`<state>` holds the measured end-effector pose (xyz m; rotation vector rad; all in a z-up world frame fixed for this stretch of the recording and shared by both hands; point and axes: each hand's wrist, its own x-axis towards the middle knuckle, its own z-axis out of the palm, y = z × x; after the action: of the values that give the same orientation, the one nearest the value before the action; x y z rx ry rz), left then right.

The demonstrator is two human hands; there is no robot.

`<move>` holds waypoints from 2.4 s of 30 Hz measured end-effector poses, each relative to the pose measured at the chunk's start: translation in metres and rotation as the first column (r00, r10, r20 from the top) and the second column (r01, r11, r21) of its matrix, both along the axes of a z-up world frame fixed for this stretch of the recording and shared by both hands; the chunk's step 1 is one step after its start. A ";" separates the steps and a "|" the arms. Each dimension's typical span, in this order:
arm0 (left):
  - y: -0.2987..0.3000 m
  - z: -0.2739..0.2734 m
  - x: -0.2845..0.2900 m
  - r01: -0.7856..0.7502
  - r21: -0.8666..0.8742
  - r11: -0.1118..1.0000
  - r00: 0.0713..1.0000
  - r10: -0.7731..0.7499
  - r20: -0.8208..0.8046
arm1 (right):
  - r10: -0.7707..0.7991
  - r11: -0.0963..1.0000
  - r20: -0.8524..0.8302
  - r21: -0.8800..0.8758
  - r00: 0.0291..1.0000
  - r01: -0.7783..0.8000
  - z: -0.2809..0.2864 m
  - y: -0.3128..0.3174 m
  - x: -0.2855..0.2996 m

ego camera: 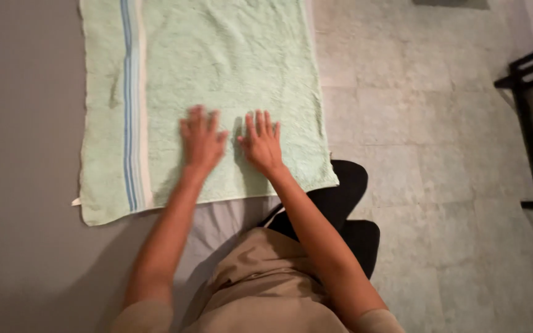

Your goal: The person folds a light green towel on a bed, then places it on a white table. The person then picks up a white pillow from the bed, carries it to the floor, and unzips the pillowcase.

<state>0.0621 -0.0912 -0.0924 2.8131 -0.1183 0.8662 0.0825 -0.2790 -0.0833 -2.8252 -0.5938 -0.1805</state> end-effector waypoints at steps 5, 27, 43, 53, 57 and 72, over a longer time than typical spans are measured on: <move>0.031 -0.006 -0.002 -0.024 -0.053 0.998 1.000 0.023 -0.011 | -0.002 1.000 0.084 -0.023 0.996 0.004 -0.011 -0.029 0.022; 0.052 0.024 0.005 -0.246 -0.075 0.966 0.952 0.226 -0.207 | -0.507 0.861 0.026 0.071 0.862 0.504 -0.016 -0.114 0.042; 0.087 -0.021 0.070 -0.006 0.004 1.000 1.000 0.006 -0.028 | -0.605 0.793 -0.022 0.072 0.796 0.605 -0.040 -0.130 0.035; 0.133 -0.029 0.073 -0.259 0.188 0.947 0.960 0.231 0.157 | -0.416 0.909 0.212 0.112 0.884 0.401 -0.008 -0.031 0.074; 0.133 -0.023 0.073 -0.271 0.182 0.945 0.956 0.243 0.162 | -0.089 0.958 0.289 0.287 0.953 0.003 -0.032 0.083 0.120; 0.125 -0.013 0.073 -0.272 0.128 0.954 0.960 0.261 0.099 | -0.069 0.997 -0.066 -0.032 0.995 0.067 -0.008 0.022 0.193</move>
<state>0.1355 0.0342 -0.1056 2.9716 0.2027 1.0697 0.2754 -0.2571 -0.0916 -2.8698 -0.4909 -0.0898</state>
